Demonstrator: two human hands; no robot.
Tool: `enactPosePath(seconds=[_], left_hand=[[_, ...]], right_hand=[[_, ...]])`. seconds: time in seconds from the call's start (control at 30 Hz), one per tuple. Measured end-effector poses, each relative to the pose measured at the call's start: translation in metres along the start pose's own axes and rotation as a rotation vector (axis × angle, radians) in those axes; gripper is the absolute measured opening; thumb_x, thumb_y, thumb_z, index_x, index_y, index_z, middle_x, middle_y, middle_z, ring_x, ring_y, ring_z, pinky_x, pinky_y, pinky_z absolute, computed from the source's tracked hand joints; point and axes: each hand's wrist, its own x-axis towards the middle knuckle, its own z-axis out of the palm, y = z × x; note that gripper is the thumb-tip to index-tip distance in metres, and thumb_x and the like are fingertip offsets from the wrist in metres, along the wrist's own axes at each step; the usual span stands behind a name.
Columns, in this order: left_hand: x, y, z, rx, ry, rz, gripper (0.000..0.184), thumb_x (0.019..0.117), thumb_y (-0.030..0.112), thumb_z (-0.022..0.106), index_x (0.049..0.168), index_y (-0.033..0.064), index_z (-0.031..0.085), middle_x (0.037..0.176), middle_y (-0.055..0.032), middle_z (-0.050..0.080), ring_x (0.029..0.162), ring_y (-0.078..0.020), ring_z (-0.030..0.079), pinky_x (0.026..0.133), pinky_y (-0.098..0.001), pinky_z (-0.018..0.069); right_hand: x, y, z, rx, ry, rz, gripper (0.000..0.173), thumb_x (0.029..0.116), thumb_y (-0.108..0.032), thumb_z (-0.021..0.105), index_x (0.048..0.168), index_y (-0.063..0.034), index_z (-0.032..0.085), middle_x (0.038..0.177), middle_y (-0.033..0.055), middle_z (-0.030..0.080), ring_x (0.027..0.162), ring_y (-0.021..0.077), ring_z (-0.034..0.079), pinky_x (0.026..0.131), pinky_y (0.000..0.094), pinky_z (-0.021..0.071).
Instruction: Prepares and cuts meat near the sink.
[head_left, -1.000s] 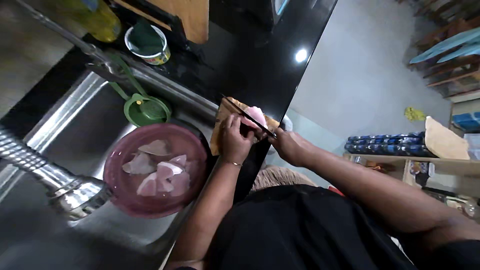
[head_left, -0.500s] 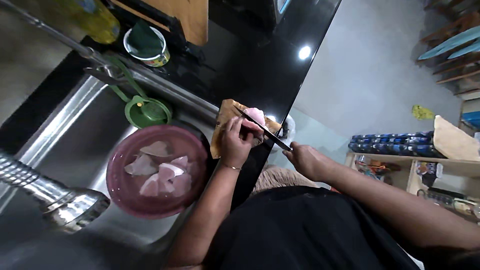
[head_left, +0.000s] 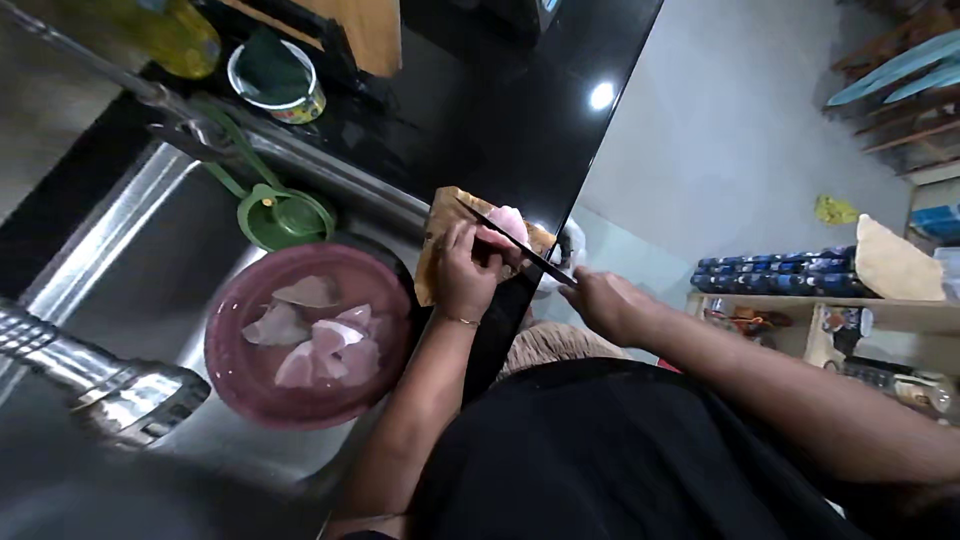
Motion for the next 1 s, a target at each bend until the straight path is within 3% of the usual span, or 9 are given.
enactPosePath(seconds=[0.13, 0.3, 0.47, 0.6, 0.7, 0.8, 0.93, 1.0], left_hand=[[-0.001, -0.003, 0.002, 0.000, -0.005, 0.032, 0.041, 0.0813, 0.006, 0.078, 0.119, -0.0065, 0.069, 0.133, -0.0250, 0.062, 0.126, -0.0369, 0.061, 0.107, -0.0506, 0.0492], [0.000, -0.001, -0.001, 0.008, -0.017, 0.016, 0.038, 0.0831, 0.005, 0.076, 0.118, -0.0082, 0.069, 0.132, -0.0263, 0.063, 0.125, -0.0378, 0.062, 0.107, -0.0512, 0.0486], [0.000, -0.006, 0.001, 0.002, -0.002, 0.029, 0.037, 0.0825, 0.004, 0.076, 0.117, -0.0071, 0.070, 0.130, -0.0242, 0.065, 0.123, -0.0354, 0.063, 0.106, -0.0493, 0.0499], [0.000, -0.004, -0.003, -0.010, -0.007, 0.030, 0.036, 0.0826, 0.002, 0.077, 0.116, -0.0072, 0.069, 0.131, -0.0245, 0.063, 0.124, -0.0363, 0.062, 0.106, -0.0512, 0.0497], [-0.001, -0.001, -0.002, 0.001, -0.007, 0.018, 0.035, 0.0812, 0.002, 0.078, 0.114, -0.0073, 0.069, 0.130, -0.0248, 0.063, 0.123, -0.0368, 0.061, 0.106, -0.0529, 0.0489], [-0.001, -0.002, -0.002, 0.010, 0.014, 0.025, 0.035, 0.0794, 0.001, 0.079, 0.112, -0.0062, 0.069, 0.125, -0.0241, 0.065, 0.120, -0.0372, 0.063, 0.104, -0.0530, 0.0497], [-0.001, -0.001, -0.004, -0.025, -0.018, -0.042, 0.044, 0.0840, -0.001, 0.077, 0.125, -0.0055, 0.063, 0.126, -0.0232, 0.063, 0.116, -0.0339, 0.064, 0.101, -0.0481, 0.0529], [-0.002, 0.004, -0.008, -0.033, -0.044, -0.105, 0.056, 0.0841, -0.002, 0.077, 0.136, -0.0050, 0.056, 0.132, -0.0247, 0.060, 0.121, -0.0345, 0.061, 0.104, -0.0476, 0.0516]], right_hand=[[-0.015, 0.018, 0.009, 0.017, -0.025, 0.040, 0.044, 0.1125, -0.036, 0.037, 0.125, 0.0018, 0.054, 0.098, 0.0207, 0.064, 0.094, 0.0365, 0.067, 0.084, 0.0535, 0.0532], [0.015, -0.001, 0.011, 0.044, -0.009, -0.009, 0.044, 0.1128, -0.036, 0.038, 0.120, 0.0027, 0.057, 0.097, 0.0195, 0.065, 0.094, 0.0331, 0.067, 0.084, 0.0503, 0.0531], [0.047, -0.018, 0.011, 0.070, 0.062, -0.051, 0.046, 0.1114, -0.038, 0.042, 0.132, 0.0000, 0.055, 0.103, 0.0207, 0.069, 0.098, 0.0368, 0.070, 0.085, 0.0550, 0.0558], [0.052, -0.028, 0.011, 0.119, 0.142, -0.089, 0.040, 0.1107, -0.035, 0.045, 0.117, 0.0027, 0.059, 0.097, 0.0222, 0.067, 0.090, 0.0380, 0.070, 0.076, 0.0557, 0.0570], [0.043, -0.026, 0.008, 0.094, 0.099, -0.077, 0.042, 0.1112, -0.037, 0.042, 0.125, 0.0003, 0.055, 0.100, 0.0217, 0.067, 0.092, 0.0373, 0.070, 0.079, 0.0546, 0.0573], [0.036, -0.014, 0.007, 0.121, 0.072, -0.160, 0.042, 0.1117, -0.036, 0.042, 0.132, -0.0011, 0.051, 0.096, 0.0195, 0.066, 0.083, 0.0331, 0.069, 0.076, 0.0498, 0.0570], [0.030, -0.001, 0.009, 0.198, 0.075, -0.228, 0.036, 0.1126, -0.035, 0.040, 0.123, -0.0022, 0.053, 0.081, 0.0128, 0.058, 0.064, 0.0239, 0.061, 0.063, 0.0418, 0.0545], [0.026, 0.002, 0.010, 0.225, 0.084, -0.242, 0.036, 0.1129, -0.033, 0.039, 0.122, -0.0020, 0.054, 0.080, 0.0124, 0.058, 0.062, 0.0229, 0.060, 0.064, 0.0413, 0.0550]])
